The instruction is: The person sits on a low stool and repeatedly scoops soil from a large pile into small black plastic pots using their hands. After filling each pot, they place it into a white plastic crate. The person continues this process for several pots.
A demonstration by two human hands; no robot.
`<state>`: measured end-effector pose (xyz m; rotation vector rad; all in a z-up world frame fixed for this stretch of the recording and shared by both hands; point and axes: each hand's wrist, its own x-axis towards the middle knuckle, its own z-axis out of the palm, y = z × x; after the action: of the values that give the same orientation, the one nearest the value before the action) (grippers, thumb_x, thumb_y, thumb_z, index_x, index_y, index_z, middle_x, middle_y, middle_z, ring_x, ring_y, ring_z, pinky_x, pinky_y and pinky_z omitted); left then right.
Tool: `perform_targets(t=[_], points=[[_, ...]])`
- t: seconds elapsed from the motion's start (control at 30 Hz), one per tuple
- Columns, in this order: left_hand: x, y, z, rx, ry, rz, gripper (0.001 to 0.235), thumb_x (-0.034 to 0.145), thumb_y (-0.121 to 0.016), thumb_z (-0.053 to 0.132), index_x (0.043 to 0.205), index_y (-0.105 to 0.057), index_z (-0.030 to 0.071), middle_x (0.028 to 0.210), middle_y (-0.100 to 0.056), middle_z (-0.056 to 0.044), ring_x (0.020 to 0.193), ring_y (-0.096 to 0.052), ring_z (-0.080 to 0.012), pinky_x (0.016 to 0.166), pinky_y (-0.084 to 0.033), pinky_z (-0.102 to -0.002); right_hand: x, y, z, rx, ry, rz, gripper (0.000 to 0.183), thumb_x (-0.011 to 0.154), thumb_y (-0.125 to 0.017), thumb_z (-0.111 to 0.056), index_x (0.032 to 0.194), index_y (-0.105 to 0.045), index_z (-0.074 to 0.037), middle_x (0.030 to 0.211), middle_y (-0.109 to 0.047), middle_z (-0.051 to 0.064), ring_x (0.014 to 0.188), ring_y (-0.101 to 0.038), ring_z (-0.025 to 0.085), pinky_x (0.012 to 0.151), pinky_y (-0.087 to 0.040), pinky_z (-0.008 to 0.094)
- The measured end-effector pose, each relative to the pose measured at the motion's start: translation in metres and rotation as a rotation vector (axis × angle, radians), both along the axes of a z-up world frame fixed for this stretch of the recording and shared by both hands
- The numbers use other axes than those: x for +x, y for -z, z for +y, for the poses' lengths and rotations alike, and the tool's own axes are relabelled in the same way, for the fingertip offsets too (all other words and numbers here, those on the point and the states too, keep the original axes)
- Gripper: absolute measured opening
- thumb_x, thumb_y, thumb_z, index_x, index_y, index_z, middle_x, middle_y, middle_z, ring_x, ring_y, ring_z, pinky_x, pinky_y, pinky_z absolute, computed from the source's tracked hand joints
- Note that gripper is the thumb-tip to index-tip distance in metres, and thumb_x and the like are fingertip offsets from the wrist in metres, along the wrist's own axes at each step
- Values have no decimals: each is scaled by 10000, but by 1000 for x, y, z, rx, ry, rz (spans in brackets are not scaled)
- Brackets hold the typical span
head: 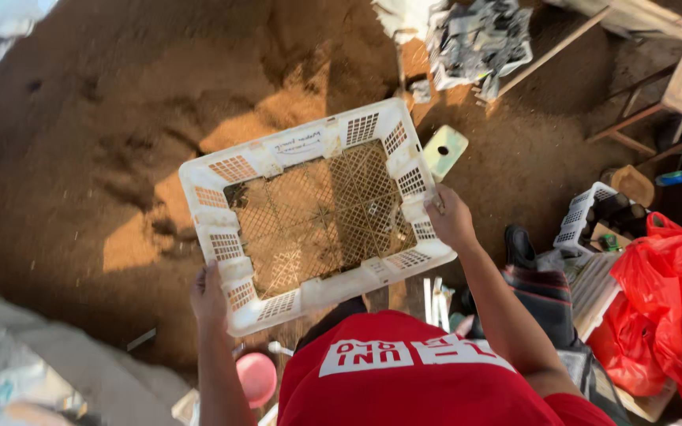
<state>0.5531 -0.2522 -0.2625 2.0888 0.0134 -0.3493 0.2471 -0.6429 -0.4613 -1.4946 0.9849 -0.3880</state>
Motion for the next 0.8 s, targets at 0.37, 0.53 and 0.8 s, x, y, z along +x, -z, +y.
perform_targets(t=[0.37,0.53,0.8], points=[[139,75,-239,56,292,128,336,1072,-694,380,939,-621,80,784,-478,74,692,-391,-43,604,-303,-246,3,32,-118,179,255,128,392,957,-671,-180,1319,-629,-33,1093,-727,144,946,-703,239,850,-545,348],[123,103,-325,84,243,216,297,1011,-655,392,916,-665,110,744,-553,78,660,-481,-33,586,-385,-234,-6,53,-182,75,275,134,393,961,-682,-148,1330,-632,-24,1125,-731,140,1010,-707,209,897,-532,342],[128,153,-394,105,224,206,314,1021,-647,397,913,-682,104,734,-548,64,625,-443,-36,551,-349,-236,13,95,-271,51,206,171,402,973,-670,-148,1351,-621,-20,1163,-714,153,1036,-704,239,898,-528,352]])
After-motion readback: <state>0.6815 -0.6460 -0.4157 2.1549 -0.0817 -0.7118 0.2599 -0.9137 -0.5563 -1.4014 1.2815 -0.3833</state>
